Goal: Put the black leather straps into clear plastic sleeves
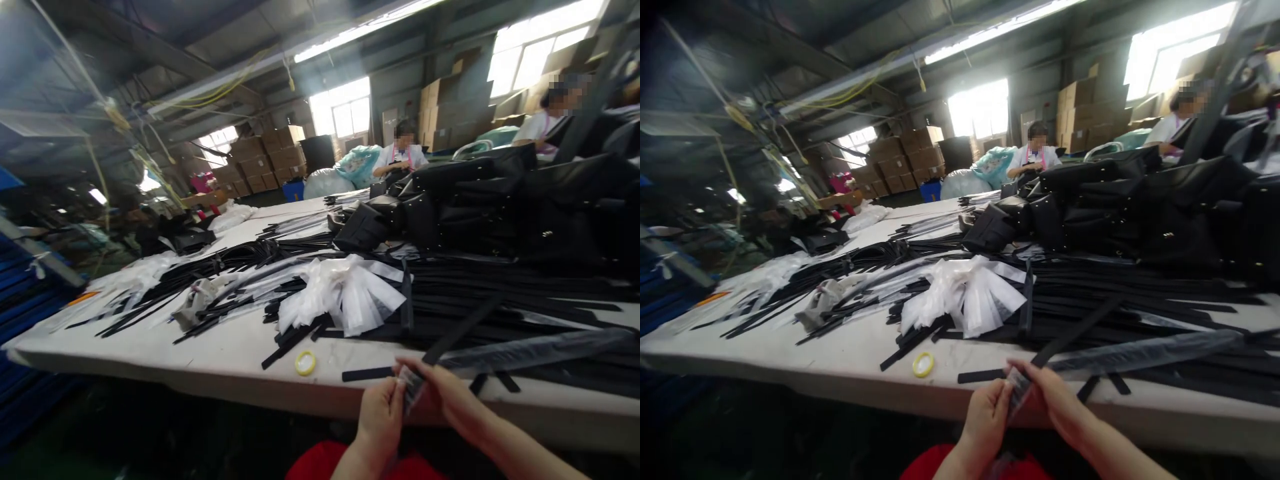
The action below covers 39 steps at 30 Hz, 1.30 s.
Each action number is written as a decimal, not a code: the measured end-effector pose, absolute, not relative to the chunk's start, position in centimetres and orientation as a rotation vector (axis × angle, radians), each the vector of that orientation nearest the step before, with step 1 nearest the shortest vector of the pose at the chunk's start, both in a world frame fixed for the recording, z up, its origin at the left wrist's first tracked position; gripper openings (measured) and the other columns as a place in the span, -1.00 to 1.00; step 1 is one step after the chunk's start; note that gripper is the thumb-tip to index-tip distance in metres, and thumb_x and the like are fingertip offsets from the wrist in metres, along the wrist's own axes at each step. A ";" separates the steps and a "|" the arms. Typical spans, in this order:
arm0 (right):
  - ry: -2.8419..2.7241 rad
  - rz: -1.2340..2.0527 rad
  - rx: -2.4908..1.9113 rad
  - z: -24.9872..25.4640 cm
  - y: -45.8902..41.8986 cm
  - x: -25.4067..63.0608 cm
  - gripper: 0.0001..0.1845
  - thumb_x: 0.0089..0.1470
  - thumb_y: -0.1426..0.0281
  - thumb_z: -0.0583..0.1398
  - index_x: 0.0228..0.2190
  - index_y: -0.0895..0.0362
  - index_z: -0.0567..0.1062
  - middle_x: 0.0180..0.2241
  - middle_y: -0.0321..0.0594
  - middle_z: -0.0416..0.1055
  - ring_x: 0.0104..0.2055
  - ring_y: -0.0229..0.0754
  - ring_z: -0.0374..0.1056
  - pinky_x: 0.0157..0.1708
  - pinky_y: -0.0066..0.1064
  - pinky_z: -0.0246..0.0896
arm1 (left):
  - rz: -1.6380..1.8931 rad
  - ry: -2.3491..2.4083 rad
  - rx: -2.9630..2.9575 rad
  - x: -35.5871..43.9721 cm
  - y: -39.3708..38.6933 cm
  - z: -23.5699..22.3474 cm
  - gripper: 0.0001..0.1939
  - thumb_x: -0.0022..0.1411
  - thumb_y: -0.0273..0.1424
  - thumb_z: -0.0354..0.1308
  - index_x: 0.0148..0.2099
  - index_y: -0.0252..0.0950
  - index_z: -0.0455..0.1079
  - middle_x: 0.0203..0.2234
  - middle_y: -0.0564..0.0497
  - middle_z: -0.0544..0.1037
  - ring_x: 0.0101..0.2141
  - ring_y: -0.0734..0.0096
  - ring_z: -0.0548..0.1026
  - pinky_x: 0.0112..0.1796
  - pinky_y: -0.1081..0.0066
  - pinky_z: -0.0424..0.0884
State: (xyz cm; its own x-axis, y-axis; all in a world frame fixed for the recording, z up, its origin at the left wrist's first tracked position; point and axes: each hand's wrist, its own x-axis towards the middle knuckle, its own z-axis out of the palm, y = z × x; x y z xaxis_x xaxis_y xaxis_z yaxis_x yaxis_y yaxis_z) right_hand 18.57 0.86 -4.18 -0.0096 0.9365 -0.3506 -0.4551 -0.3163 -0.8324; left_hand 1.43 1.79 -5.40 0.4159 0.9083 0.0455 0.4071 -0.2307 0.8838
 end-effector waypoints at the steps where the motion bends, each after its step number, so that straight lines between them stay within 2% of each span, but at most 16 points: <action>1: -0.544 1.491 -1.099 -3.9 1.0 18.8 -0.42 -0.17 -0.06 0.35 -0.23 0.11 0.64 -0.10 -0.07 0.56 0.06 0.09 0.41 0.24 -0.05 0.10 | 0.715 1.137 1.862 1.5 1.8 -5.1 -0.45 0.40 -0.04 -0.18 -0.50 -0.29 0.28 -0.61 0.06 0.32 -0.53 0.46 0.24 -0.46 0.43 0.09; 4: -0.511 1.358 -1.081 -3.6 0.8 19.6 -0.36 -0.23 -0.11 0.36 -0.25 0.12 0.64 -0.13 -0.07 0.57 0.05 0.07 0.41 0.26 -0.05 0.06 | 0.674 1.165 1.910 1.7 2.1 -4.7 -0.45 0.40 -0.03 -0.21 -0.50 -0.26 0.26 -0.62 0.06 0.32 -0.53 0.43 0.26 -0.45 0.42 0.10; 8: -0.587 1.569 -1.041 -4.1 0.0 19.7 -0.40 -0.10 -0.06 0.34 -0.16 0.13 0.62 -0.13 -0.09 0.57 0.06 0.08 0.40 0.24 0.00 0.07 | 0.656 1.150 1.912 2.2 2.5 -4.4 -0.47 0.39 -0.02 -0.20 -0.46 -0.24 0.27 -0.58 0.04 0.38 -0.49 0.37 0.33 -0.42 0.42 0.16; 11: -0.562 1.398 -1.041 -3.6 0.1 20.8 -0.41 -0.08 -0.09 0.31 -0.19 0.12 0.63 -0.09 -0.07 0.55 0.11 0.06 0.36 0.26 -0.05 0.03 | 0.610 1.117 1.942 2.9 2.7 -3.6 -0.47 0.38 -0.02 -0.21 -0.48 -0.23 0.27 -0.62 0.06 0.34 -0.52 0.37 0.31 -0.44 0.42 0.15; 14: -0.694 1.325 -1.032 -2.3 0.4 21.6 -0.39 0.00 -0.11 0.25 -0.13 0.11 0.62 -0.04 -0.08 0.52 0.14 0.04 0.33 0.28 -0.07 -0.02 | 0.640 1.080 1.969 4.3 3.4 -2.4 -0.48 0.39 -0.04 -0.20 -0.50 -0.23 0.24 -0.62 0.06 0.33 -0.52 0.38 0.30 -0.43 0.42 0.14; 18: -0.855 1.385 -1.083 -0.9 0.4 22.1 -0.37 -0.01 -0.10 0.26 -0.09 0.11 0.60 -0.10 -0.10 0.55 0.07 0.07 0.36 0.20 -0.03 0.09 | 0.698 1.024 1.958 6.5 4.6 -1.6 -0.51 0.39 -0.08 -0.20 -0.51 -0.22 0.18 -0.65 0.08 0.30 -0.55 0.41 0.28 -0.43 0.41 0.15; 24: -0.590 1.124 -1.048 -0.6 1.1 25.8 -0.43 0.02 -0.09 0.23 -0.19 0.11 0.62 -0.13 -0.11 0.55 0.02 -0.02 0.40 0.20 -0.11 0.10 | 0.647 1.005 1.983 8.5 4.8 -2.5 -0.47 0.39 -0.02 -0.21 -0.51 -0.23 0.18 -0.65 0.07 0.33 -0.55 0.43 0.30 -0.47 0.43 0.14; 30: -0.838 1.256 -1.128 -0.4 -0.4 24.4 -0.38 0.06 -0.08 0.21 -0.06 0.11 0.59 -0.13 -0.12 0.55 -0.07 0.02 0.42 0.05 -0.11 0.24 | 0.670 0.944 1.889 10.0 4.8 -1.3 -0.47 0.37 0.02 -0.20 -0.44 -0.24 0.27 -0.69 0.11 0.32 -0.61 0.48 0.31 -0.50 0.48 0.19; 34: -0.713 1.159 -1.112 0.4 -0.1 24.7 -0.37 0.09 -0.13 0.15 -0.14 0.13 0.62 -0.15 -0.07 0.56 -0.01 0.03 0.40 0.10 -0.13 0.19 | 0.667 0.935 1.921 9.6 4.9 -0.6 -0.46 0.37 0.02 -0.19 -0.49 -0.24 0.24 -0.70 0.11 0.31 -0.62 0.50 0.30 -0.51 0.48 0.18; 39: -1.031 1.160 -1.222 0.5 -0.4 23.3 -0.33 0.09 -0.16 0.12 -0.09 0.11 0.61 -0.09 -0.10 0.53 0.07 0.09 0.34 0.21 -0.04 0.07 | 0.698 0.956 1.860 9.2 4.8 -0.9 -0.46 0.36 0.04 -0.18 -0.47 -0.24 0.27 -0.71 0.11 0.34 -0.64 0.49 0.32 -0.54 0.49 0.20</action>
State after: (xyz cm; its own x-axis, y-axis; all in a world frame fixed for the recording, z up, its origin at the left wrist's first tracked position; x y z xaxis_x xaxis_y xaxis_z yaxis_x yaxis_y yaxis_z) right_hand 23.30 -0.42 0.48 0.1395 0.9899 -0.0266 -0.0896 -0.0142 -0.9959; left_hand 9.20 4.84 -0.94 0.5413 0.8374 0.0759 0.3274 -0.2930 0.8983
